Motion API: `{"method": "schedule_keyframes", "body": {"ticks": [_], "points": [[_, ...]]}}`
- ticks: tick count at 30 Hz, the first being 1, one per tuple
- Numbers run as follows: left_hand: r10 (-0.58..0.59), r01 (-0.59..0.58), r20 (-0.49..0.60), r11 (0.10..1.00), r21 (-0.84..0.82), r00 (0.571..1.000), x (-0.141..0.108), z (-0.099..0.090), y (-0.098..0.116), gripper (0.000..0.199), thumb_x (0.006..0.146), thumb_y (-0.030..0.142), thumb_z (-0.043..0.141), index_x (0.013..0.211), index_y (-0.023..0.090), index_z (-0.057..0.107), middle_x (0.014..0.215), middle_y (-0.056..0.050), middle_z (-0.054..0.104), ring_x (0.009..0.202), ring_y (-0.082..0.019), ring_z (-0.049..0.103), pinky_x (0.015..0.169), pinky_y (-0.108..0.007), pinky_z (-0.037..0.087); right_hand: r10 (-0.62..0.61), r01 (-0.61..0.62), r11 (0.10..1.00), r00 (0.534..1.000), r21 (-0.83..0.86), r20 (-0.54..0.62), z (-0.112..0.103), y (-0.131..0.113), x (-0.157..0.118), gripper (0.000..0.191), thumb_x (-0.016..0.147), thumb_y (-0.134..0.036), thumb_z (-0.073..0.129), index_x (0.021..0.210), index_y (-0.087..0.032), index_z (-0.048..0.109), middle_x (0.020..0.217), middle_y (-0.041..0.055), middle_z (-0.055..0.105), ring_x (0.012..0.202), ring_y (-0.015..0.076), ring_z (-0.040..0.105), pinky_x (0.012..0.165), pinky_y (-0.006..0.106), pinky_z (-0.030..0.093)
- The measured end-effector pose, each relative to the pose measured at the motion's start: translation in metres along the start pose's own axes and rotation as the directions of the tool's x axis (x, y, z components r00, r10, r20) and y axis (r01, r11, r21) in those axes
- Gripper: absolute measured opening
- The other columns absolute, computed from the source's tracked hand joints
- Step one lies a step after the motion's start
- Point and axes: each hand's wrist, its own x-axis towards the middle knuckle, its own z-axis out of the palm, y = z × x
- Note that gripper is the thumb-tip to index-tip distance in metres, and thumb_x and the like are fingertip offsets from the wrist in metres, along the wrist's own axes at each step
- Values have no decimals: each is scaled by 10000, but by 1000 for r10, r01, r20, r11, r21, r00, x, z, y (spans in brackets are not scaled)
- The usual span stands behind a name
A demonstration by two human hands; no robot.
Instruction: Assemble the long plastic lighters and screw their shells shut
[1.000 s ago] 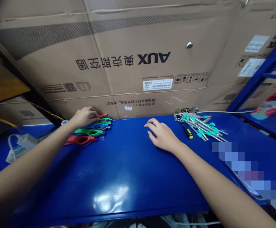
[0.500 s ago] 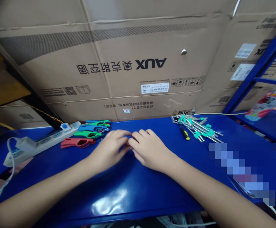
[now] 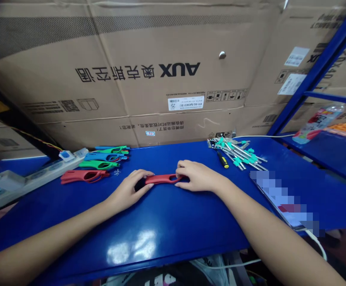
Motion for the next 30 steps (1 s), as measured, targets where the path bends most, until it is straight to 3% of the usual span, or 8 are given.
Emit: {"method": "schedule_keyframes", "body": {"ticks": [7,11,15,17,19,22,25,30], "points": [[-14,9,-40,993,-121,999,-3,4,-8,263,908,244,645,1169,242,616,1159,-73,650,1092,-235,633,971,-416,535,19,-21,1000,996,-23,-92,14,2,3,108,920,-294,663,974,-201,670,1055,81,642,956,229,590,807,374,496],[-65,57,-57,990,-129,996,-5,4,-11,363,884,237,676,1236,243,586,1175,-66,646,1044,-221,648,942,-397,551,21,-25,999,981,-20,-193,21,5,7,137,973,-311,593,972,-211,687,1011,70,697,940,221,625,815,365,493],[-90,78,-75,984,-157,993,-7,6,-12,462,888,234,675,1318,237,507,1214,-72,648,1040,-208,661,959,-398,552,152,-128,988,877,82,-456,20,8,8,217,1003,-285,520,955,-202,715,947,67,730,872,204,665,778,337,494],[-91,77,-73,981,-175,993,-7,7,-12,456,891,229,666,1315,229,498,1191,-72,666,1049,-211,666,965,-405,553,208,-154,977,827,146,-522,17,8,8,228,990,-288,534,895,-190,717,884,65,726,794,193,658,720,322,484],[-94,81,-62,979,-189,994,-6,7,-13,437,898,233,651,1309,231,503,1182,-75,679,1065,-219,670,975,-419,550,199,-114,973,855,199,-479,12,6,6,247,982,-296,539,842,-186,709,831,58,719,744,180,647,694,309,475],[-115,101,-63,975,-199,991,-6,8,-15,412,904,251,639,1300,237,527,1168,-77,686,1070,-227,669,975,-431,546,73,-23,964,980,265,-183,9,1,4,257,979,-300,543,807,-185,696,792,39,703,702,149,624,663,273,453],[-120,106,-78,982,-159,990,-5,8,-16,424,888,266,665,1295,244,547,1151,-74,692,1089,-243,651,964,-445,540,47,-53,983,998,177,39,11,-4,2,301,942,-343,609,685,-185,612,660,-6,615,566,108,507,550,247,344],[-13,6,-109,998,-63,994,-4,0,-5,340,905,289,645,1236,239,593,1232,-86,664,1178,-271,583,1032,-479,473,107,-107,994,994,-1,10,15,-8,2,355,893,-394,666,647,-190,511,666,-24,566,560,102,452,542,252,270]]}}
